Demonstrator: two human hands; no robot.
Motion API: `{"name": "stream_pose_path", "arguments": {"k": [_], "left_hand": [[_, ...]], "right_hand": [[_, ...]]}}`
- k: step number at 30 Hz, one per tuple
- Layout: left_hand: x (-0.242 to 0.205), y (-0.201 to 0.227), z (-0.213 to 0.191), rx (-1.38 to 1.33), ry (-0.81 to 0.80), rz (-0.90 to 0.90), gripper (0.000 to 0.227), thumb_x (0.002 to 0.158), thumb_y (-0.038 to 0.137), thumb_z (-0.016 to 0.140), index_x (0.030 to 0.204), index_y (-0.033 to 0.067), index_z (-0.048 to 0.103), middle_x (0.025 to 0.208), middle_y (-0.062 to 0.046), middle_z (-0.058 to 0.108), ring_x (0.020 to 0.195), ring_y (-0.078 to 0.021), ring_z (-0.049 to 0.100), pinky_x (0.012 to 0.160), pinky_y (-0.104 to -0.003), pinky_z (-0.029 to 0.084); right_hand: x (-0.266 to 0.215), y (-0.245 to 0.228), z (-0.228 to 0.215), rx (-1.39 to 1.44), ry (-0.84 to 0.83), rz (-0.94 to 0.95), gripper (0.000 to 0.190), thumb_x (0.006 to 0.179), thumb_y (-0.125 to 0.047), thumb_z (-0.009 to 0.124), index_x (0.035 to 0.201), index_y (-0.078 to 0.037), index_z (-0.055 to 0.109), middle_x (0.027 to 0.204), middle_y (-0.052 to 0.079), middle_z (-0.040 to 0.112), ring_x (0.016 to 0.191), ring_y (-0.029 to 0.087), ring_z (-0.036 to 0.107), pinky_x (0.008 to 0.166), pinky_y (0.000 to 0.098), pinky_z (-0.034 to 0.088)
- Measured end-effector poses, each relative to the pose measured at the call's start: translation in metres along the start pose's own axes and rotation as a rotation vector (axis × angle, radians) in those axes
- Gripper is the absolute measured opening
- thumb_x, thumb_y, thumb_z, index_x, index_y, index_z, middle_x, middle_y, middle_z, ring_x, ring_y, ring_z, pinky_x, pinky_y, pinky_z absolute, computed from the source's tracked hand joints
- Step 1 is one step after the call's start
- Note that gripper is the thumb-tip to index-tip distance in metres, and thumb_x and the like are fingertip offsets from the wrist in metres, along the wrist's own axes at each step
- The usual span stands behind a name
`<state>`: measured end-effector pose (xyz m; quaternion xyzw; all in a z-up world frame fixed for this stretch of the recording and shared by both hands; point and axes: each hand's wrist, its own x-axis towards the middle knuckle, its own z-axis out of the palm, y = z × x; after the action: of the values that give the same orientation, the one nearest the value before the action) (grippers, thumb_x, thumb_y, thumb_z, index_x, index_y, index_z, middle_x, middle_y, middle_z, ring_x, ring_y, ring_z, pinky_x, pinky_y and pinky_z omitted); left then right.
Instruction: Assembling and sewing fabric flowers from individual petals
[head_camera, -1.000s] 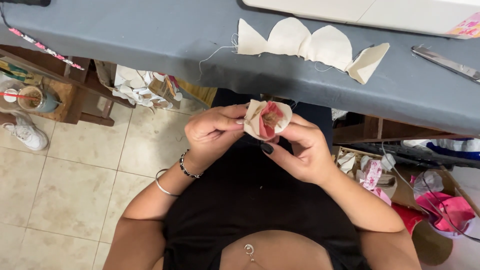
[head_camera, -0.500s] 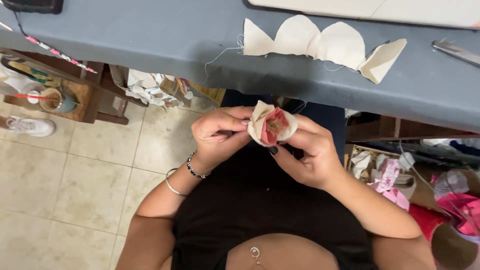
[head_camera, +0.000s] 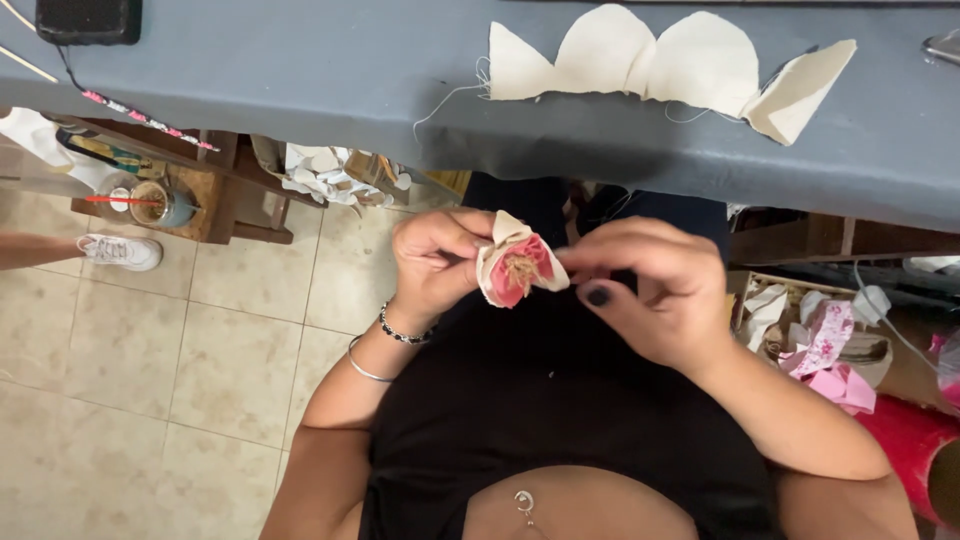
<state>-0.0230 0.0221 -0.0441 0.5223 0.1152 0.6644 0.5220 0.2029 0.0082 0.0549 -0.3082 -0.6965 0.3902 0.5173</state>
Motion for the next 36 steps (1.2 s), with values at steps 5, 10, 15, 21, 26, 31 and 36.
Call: {"name": "stream_pose_path", "arguments": {"k": [5, 10, 15, 21, 26, 31, 36], "left_hand": [[0.001, -0.001, -0.003, 0.017, -0.034, 0.007, 0.016, 0.084, 0.002, 0.084, 0.092, 0.0010, 0.069, 0.104, -0.026, 0.074, 0.099, -0.0358, 0.074, 0.087, -0.050, 0.060], [0.007, 0.004, 0.004, -0.011, -0.066, 0.008, 0.014, 0.087, 0.004, 0.081, 0.097, 0.0043, 0.071, 0.103, -0.023, 0.075, 0.096, -0.0329, 0.074, 0.087, -0.050, 0.060], [0.003, -0.002, -0.010, -0.043, -0.112, 0.016, 0.017, 0.080, -0.002, 0.083, 0.090, -0.0016, 0.069, 0.090, -0.030, 0.073, 0.087, -0.0448, 0.074, 0.083, -0.063, 0.059], [-0.001, -0.004, -0.011, -0.039, -0.096, 0.013, 0.016, 0.083, 0.000, 0.083, 0.092, -0.0004, 0.070, 0.093, -0.028, 0.073, 0.091, -0.0409, 0.074, 0.089, -0.060, 0.058], [-0.005, -0.006, -0.014, -0.024, -0.044, -0.002, 0.018, 0.079, -0.004, 0.084, 0.089, -0.0029, 0.069, 0.096, -0.030, 0.073, 0.090, -0.0404, 0.073, 0.085, -0.060, 0.059], [-0.012, -0.004, -0.007, -0.017, -0.037, 0.004, 0.018, 0.082, -0.002, 0.083, 0.094, -0.0005, 0.069, 0.100, -0.027, 0.073, 0.092, -0.0363, 0.073, 0.085, -0.054, 0.060], [-0.012, -0.017, -0.012, 0.077, 0.052, 0.143, 0.016, 0.081, -0.001, 0.086, 0.090, -0.0012, 0.072, 0.100, -0.030, 0.074, 0.092, -0.0365, 0.075, 0.082, -0.050, 0.060]], "right_hand": [[-0.004, -0.002, -0.001, 0.036, 0.024, 0.086, 0.026, 0.086, -0.025, 0.079, 0.094, 0.000, 0.077, 0.085, 0.011, 0.074, 0.067, 0.015, 0.069, 0.059, 0.0266, 0.058], [-0.002, -0.006, -0.001, -0.064, 0.055, 0.124, 0.010, 0.083, -0.004, 0.083, 0.082, 0.000, 0.074, 0.075, 0.010, 0.071, 0.055, 0.014, 0.060, 0.050, 0.0264, 0.052], [-0.003, -0.001, -0.009, -0.169, 0.034, 0.173, 0.013, 0.080, 0.004, 0.082, 0.078, -0.003, 0.072, 0.075, 0.008, 0.071, 0.055, 0.014, 0.058, 0.051, 0.0261, 0.051], [-0.007, 0.001, -0.004, 0.071, -0.012, 0.218, 0.015, 0.093, -0.014, 0.074, 0.090, -0.001, 0.067, 0.082, 0.009, 0.074, 0.064, 0.006, 0.062, 0.059, 0.0247, 0.056], [-0.015, 0.013, 0.010, 0.322, -0.058, 0.321, 0.037, 0.085, -0.010, 0.081, 0.111, 0.005, 0.060, 0.099, 0.018, 0.075, 0.083, 0.019, 0.075, 0.075, 0.0331, 0.063], [-0.022, 0.023, 0.014, 0.349, -0.027, 0.371, 0.023, 0.085, -0.001, 0.081, 0.099, 0.004, 0.064, 0.100, 0.018, 0.074, 0.082, 0.016, 0.073, 0.071, 0.0309, 0.062], [-0.030, 0.045, 0.009, 0.237, 0.063, 0.443, 0.013, 0.092, -0.009, 0.078, 0.089, -0.004, 0.066, 0.066, 0.003, 0.068, 0.069, 0.006, 0.064, 0.067, 0.0213, 0.054]]}}
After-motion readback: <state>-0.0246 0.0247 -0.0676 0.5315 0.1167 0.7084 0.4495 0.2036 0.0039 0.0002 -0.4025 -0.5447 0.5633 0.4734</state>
